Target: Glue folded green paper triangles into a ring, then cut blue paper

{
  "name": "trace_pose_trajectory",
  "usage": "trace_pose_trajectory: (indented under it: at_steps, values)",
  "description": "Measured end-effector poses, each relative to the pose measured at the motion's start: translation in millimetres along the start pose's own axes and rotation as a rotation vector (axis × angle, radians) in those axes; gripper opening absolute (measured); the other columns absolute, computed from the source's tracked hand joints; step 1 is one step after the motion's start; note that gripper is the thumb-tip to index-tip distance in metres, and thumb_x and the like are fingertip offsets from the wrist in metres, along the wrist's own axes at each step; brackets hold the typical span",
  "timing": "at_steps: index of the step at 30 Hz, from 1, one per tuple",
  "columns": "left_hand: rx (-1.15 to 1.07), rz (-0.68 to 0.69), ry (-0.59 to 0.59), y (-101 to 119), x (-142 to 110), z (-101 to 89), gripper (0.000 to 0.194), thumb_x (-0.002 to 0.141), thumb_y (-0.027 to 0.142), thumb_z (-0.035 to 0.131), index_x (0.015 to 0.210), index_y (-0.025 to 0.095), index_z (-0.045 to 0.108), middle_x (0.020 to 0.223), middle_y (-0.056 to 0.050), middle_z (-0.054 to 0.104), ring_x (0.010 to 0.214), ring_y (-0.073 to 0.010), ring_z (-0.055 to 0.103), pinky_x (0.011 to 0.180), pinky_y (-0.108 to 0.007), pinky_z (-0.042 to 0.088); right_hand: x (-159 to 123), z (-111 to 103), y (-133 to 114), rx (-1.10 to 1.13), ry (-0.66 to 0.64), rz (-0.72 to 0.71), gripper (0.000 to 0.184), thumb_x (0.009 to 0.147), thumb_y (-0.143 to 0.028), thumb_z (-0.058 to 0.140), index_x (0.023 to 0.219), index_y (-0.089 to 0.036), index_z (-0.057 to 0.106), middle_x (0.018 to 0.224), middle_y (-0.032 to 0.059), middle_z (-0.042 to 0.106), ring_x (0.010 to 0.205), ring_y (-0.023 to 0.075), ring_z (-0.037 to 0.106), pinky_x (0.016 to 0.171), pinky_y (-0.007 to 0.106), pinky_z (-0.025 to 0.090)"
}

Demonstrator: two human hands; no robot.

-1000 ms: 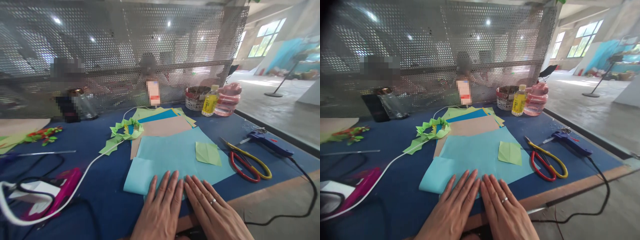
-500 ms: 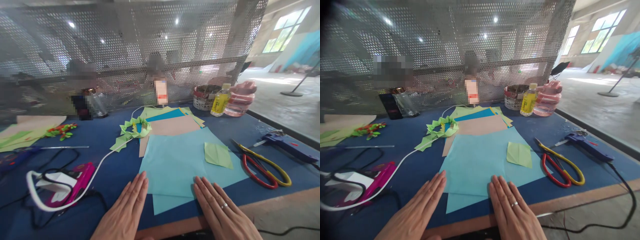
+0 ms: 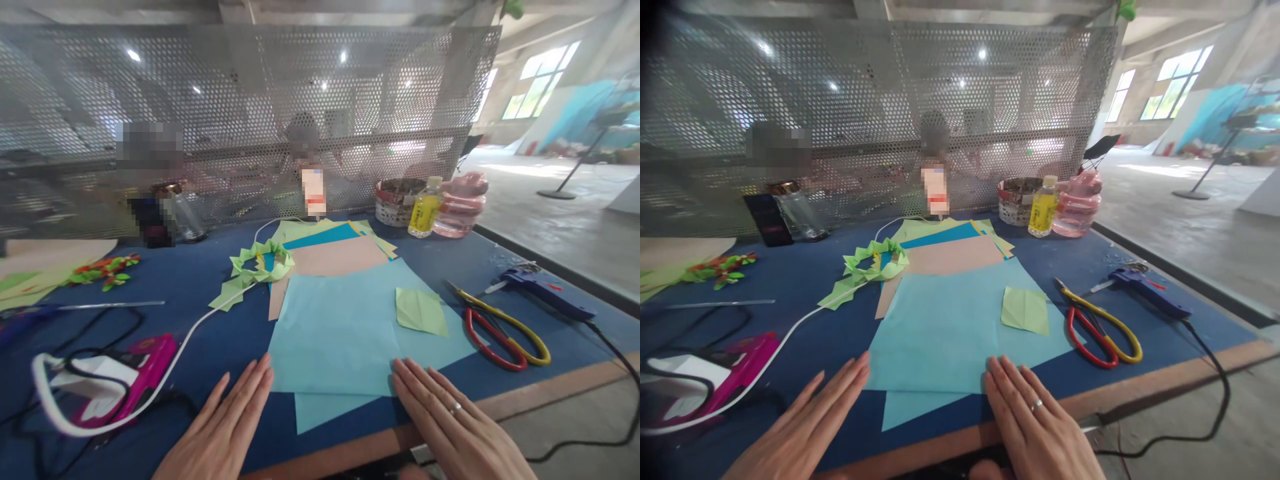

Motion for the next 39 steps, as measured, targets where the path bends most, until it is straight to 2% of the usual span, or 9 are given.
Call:
trace_pose_trajectory:
  at_steps: [3,7,11,15,20,26,30,34,39]
  values:
    - [-0.062,-0.089,-0.036,-13.1,1.6,-0.8,0.079,0.085,0.065,0.044,0.147,0.02,0.026,0.14,-0.008,0.051,0.123,-0.0254,0.054,0.097,-0.036,0.048,6.0,-6.0,14.7,0.128,-0.007,0.068,0.036,0.09,-0.031,0.054,0.12,-0.011,0.06,0.126,0.0116,0.063,0.121,0.0239,0.055,0.098,0.035,0.051]
    - [-0.145,-0.244,-0.046,-30.5,13.3,-7.1,0.047,0.089,0.051,0.05,0.131,0.029,0.049,0.128,-0.001,0.062,0.117,-0.0256,0.058,0.095,-0.038,0.051,26.7,0.3,26.1,0.266,-0.1,0.119,0.041,0.09,-0.027,0.055,0.128,-0.012,0.055,0.136,0.0137,0.055,0.127,0.0259,0.05,0.1,0.04,0.05]
    - [-0.267,-0.284,-0.076,-35.4,26.9,-9.5,0.034,0.092,0.037,0.046,0.124,0.029,0.055,0.119,-0.001,0.065,0.108,-0.022,0.064,0.092,-0.033,0.053,44.4,15.4,23.8,0.353,-0.238,0.079,0.046,0.087,-0.028,0.061,0.13,-0.012,0.054,0.135,0.0158,0.055,0.125,0.0277,0.052,0.102,0.043,0.048]
    - [-0.285,-0.312,-0.097,-37.0,31.4,-6.6,0.033,0.09,0.025,0.042,0.119,0.028,0.059,0.12,-0.003,0.063,0.103,-0.0208,0.065,0.084,-0.031,0.056,53.7,21.6,23.5,0.327,-0.272,0.059,0.047,0.084,-0.03,0.064,0.127,-0.011,0.056,0.132,0.0192,0.057,0.121,0.0312,0.055,0.097,0.045,0.051]
    - [-0.263,-0.309,-0.098,-35.8,33.3,-2.8,0.045,0.086,0.017,0.043,0.128,0.027,0.054,0.134,-0.003,0.056,0.118,-0.0222,0.057,0.097,-0.037,0.05,58.0,22.8,23.7,0.315,-0.306,0.027,0.041,0.085,-0.03,0.065,0.123,-0.014,0.058,0.126,0.0166,0.062,0.115,0.0302,0.059,0.093,0.046,0.053]
    - [-0.3,-0.28,-0.182,-34.0,37.2,1.5,0.058,0.083,0.012,0.043,0.137,0.032,0.045,0.14,0.002,0.051,0.123,-0.0182,0.054,0.1,-0.033,0.047,51.7,22.9,28.6,0.345,-0.351,-0.003,0.046,0.087,-0.034,0.063,0.128,-0.015,0.054,0.133,0.0163,0.057,0.12,0.0284,0.056,0.097,0.046,0.051]
    - [-0.295,-0.301,-0.164,-35.8,39.2,-0.3,0.055,0.082,0.012,0.043,0.135,0.028,0.049,0.137,0.0,0.054,0.12,-0.0192,0.057,0.097,-0.034,0.05,51.2,21.3,30.5,0.369,-0.313,-0.032,0.036,0.092,-0.026,0.055,0.126,-0.014,0.055,0.128,0.0139,0.061,0.118,0.0252,0.058,0.096,0.043,0.052]
    - [-0.331,-0.298,-0.118,-36.0,38.5,-3.5,0.055,0.082,0.011,0.044,0.133,0.03,0.051,0.137,0.0,0.055,0.119,-0.0193,0.057,0.096,-0.034,0.05,54.4,15.7,32.6,0.391,-0.219,-0.056,0.03,0.096,-0.02,0.042,0.122,-0.013,0.056,0.116,0.0127,0.068,0.109,0.0224,0.063,0.09,0.039,0.055]
    - [-0.329,-0.313,-0.075,-42.9,41.6,-3.9,0.041,0.087,0.02,0.046,0.124,0.029,0.06,0.129,-0.001,0.061,0.115,-0.0198,0.06,0.095,-0.035,0.051,55.8,15.1,33.9,0.366,-0.184,-0.094,0.035,0.098,-0.034,0.042,0.121,-0.011,0.055,0.111,0.0143,0.069,0.1,0.0242,0.067,0.082,0.039,0.058]
Point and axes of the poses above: each hand's wrist, its own x-axis towards the middle knuckle, its own z-axis out of the palm, y = z × x, the point moved 10 cm from there along x, towards the middle knuckle
